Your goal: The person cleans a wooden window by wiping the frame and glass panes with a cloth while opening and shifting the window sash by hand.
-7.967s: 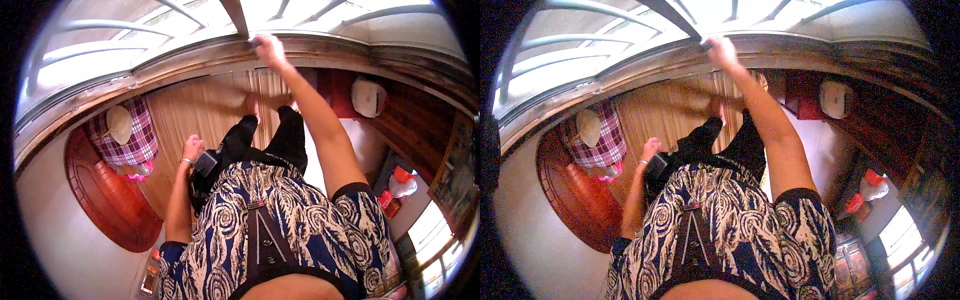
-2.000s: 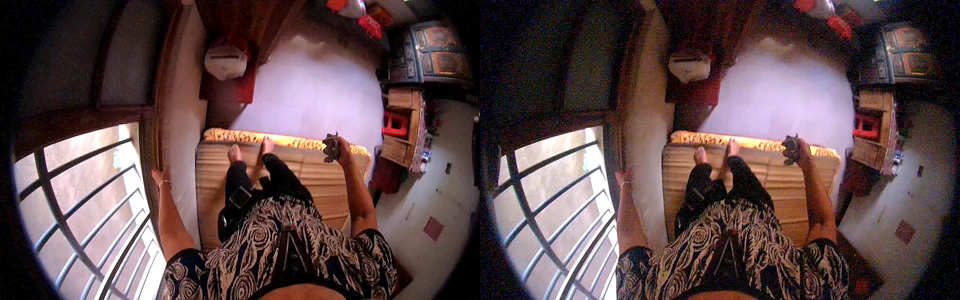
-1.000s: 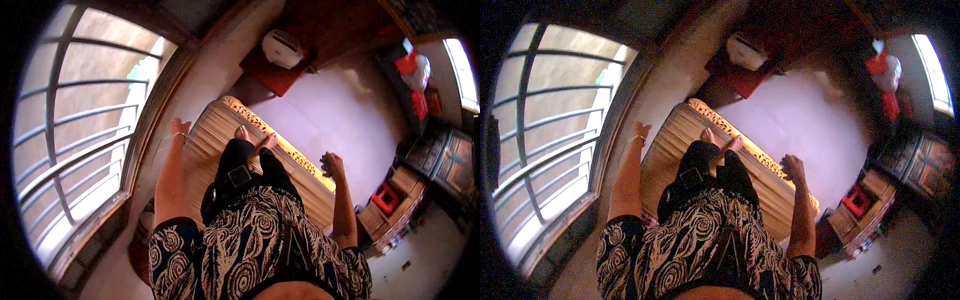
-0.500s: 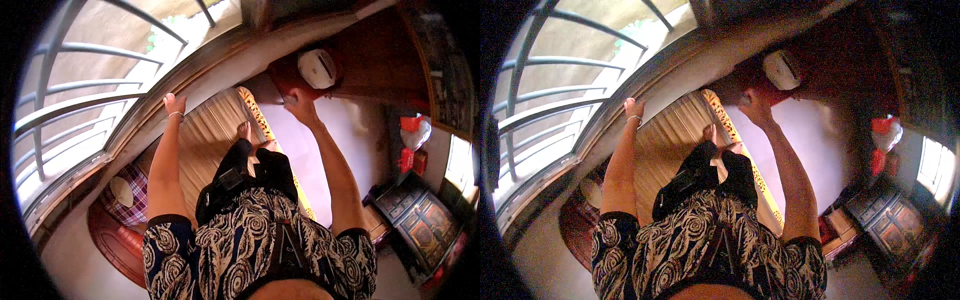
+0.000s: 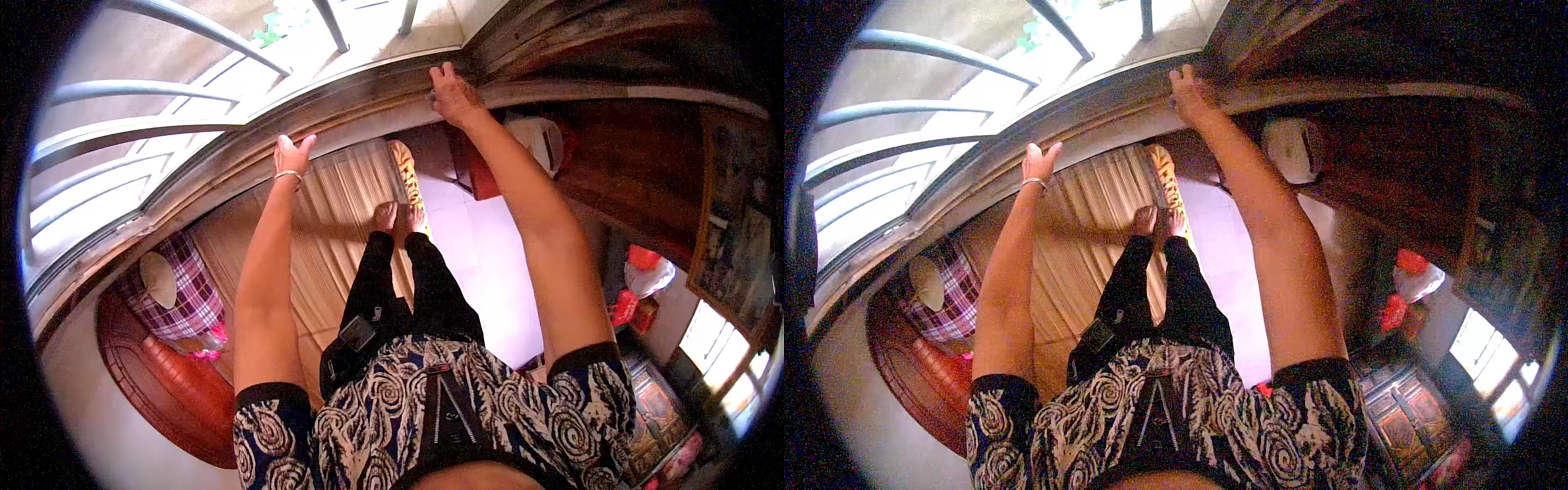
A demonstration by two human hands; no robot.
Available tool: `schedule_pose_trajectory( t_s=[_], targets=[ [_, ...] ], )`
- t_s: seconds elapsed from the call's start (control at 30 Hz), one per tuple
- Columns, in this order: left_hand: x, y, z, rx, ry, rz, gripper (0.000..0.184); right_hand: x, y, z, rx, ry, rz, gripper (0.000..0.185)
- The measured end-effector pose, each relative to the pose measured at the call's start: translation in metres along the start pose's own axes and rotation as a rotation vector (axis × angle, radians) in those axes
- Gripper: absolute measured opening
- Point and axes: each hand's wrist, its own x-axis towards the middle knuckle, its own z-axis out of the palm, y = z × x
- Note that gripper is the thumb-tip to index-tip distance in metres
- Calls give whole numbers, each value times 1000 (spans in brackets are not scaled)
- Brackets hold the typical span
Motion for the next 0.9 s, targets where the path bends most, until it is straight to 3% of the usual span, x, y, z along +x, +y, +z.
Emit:
schedule_pose_trajectory(
  t_s=[0.13,0.2,0.43,0.5,0.53,0.57,0.67,0.73,0.83,0.87,0.9],
  targets=[
    [8,-5,6,49,-34,-105,56,7,2,23,31,40,-10,40],
    [9,-3,4,57,-15,-128,56,7,3,35,-152,151,-100,30],
    [15,-15,10,-4,14,-90,60,11,-9,18,-319,28,-255,20],
    [16,-15,3,-41,-34,-131,62,15,-16,23,-368,-80,-185,16],
    [20,-16,4,-33,-30,-144,62,10,-33,-2,-132,-143,-18,21],
    [23,-17,7,-24,-26,-156,62,17,-27,2,-87,-177,-36,32],
    [20,-11,-11,7,-51,-150,64,26,-20,19,-295,-235,-154,38],
    [26,-14,-5,30,-31,-105,66,30,-15,38,-635,55,-173,26],
    [28,-15,-5,9,-37,-65,65,29,-20,18,-510,-35,-151,19],
    [30,-21,-2,-50,-33,-58,63,32,-27,12,-137,-52,178,20],
    [46,-43,12,-62,-12,96,55,35,-29,5,-134,-58,167,20]
  ],
)
